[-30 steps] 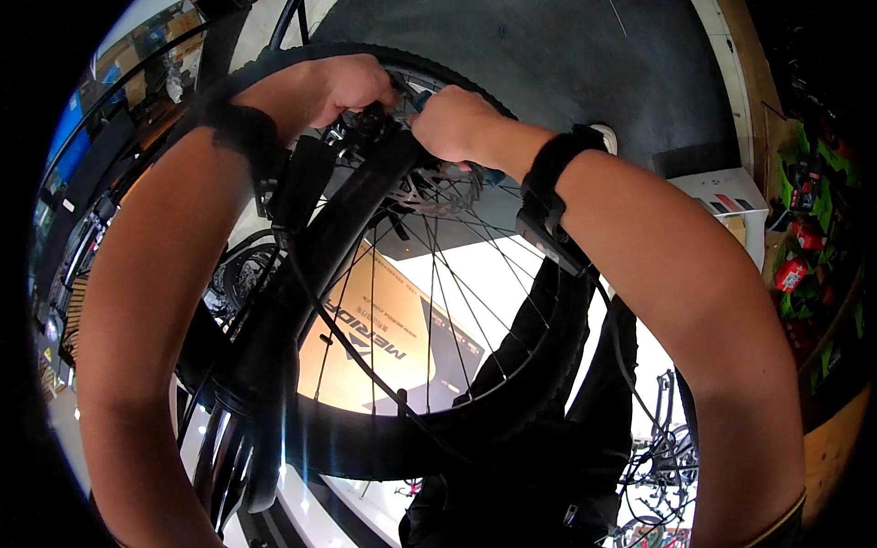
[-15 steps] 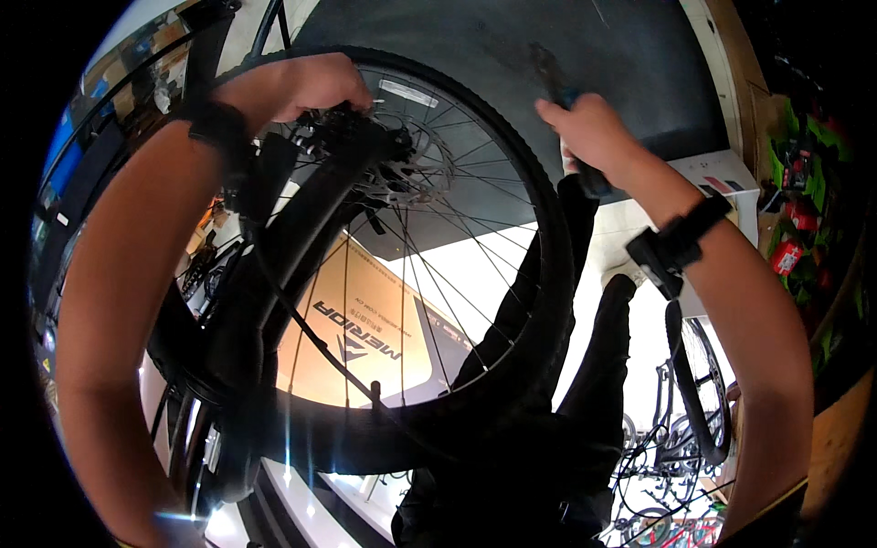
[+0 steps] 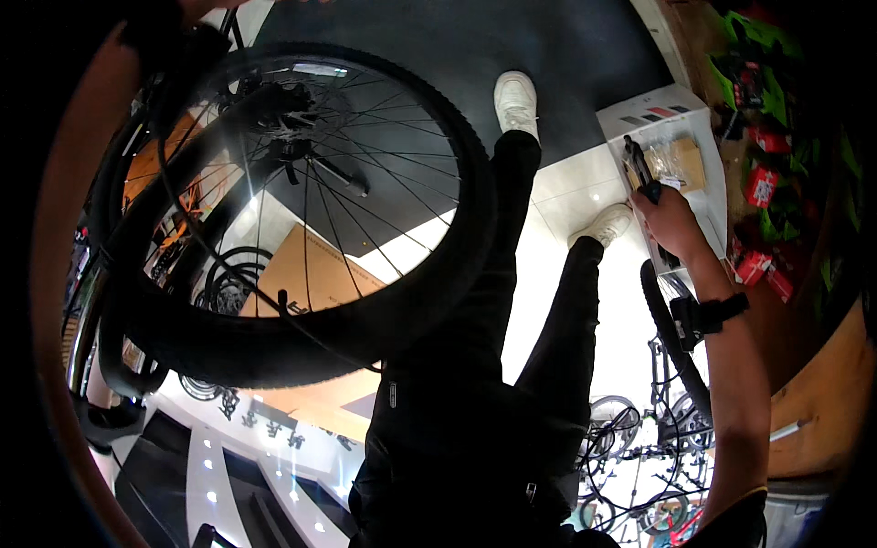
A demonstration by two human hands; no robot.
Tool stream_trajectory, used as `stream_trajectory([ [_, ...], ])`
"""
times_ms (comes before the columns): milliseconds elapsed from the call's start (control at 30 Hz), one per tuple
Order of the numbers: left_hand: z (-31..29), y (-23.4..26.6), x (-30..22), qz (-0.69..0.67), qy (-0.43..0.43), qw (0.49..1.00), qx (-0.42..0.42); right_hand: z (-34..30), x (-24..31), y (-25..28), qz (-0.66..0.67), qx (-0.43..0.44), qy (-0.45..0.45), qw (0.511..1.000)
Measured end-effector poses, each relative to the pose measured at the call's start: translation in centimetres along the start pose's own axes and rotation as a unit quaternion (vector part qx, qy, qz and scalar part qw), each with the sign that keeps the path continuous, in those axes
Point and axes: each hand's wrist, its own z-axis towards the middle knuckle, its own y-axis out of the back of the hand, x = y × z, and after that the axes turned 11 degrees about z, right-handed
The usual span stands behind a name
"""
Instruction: The person assembles a bicycle by using an allen key to tighten the front wheel hub, picking up cutters from a workbench, and trimming a zip tie on the brake assembly.
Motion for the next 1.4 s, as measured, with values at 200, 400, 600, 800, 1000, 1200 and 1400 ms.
stream_trajectory([
  [200,6.5,0.8,-13.4,-0.131,-0.201,0.969,-0.06,-7.3,-6.3,1.6,-0.11,0.002,-0.004,0.994],
  [400,6.4,-6.2,-28.1,-0.209,-0.19,0.957,-0.066,-14.4,-10.0,0.9,-0.082,-0.072,0.029,0.994],
  [600,-8.4,-11.5,-44.0,0.034,-0.29,0.921,-0.258,-23.8,-13.1,0.8,-0.014,-0.148,0.077,0.986],
  [800,-29.6,-12.7,-56.7,-0.101,-0.475,0.811,-0.326,-32.2,-18.9,-0.6,0.017,-0.178,0.132,0.975],
  [1000,-44.8,-14.2,-65.4,-0.132,-0.665,0.581,-0.45,-42.4,-19.1,0.7,0.06,-0.217,0.209,0.951],
  [1200,-51.8,-16.7,-70.5,-0.016,-0.73,0.623,-0.28,-51.1,-18.8,5.3,0.047,-0.308,0.313,0.897],
  [1400,-45.5,-24.5,-64.3,0.046,-0.405,0.84,-0.358,-52.5,-15.6,11.2,0.0,-0.544,0.363,0.756],
])
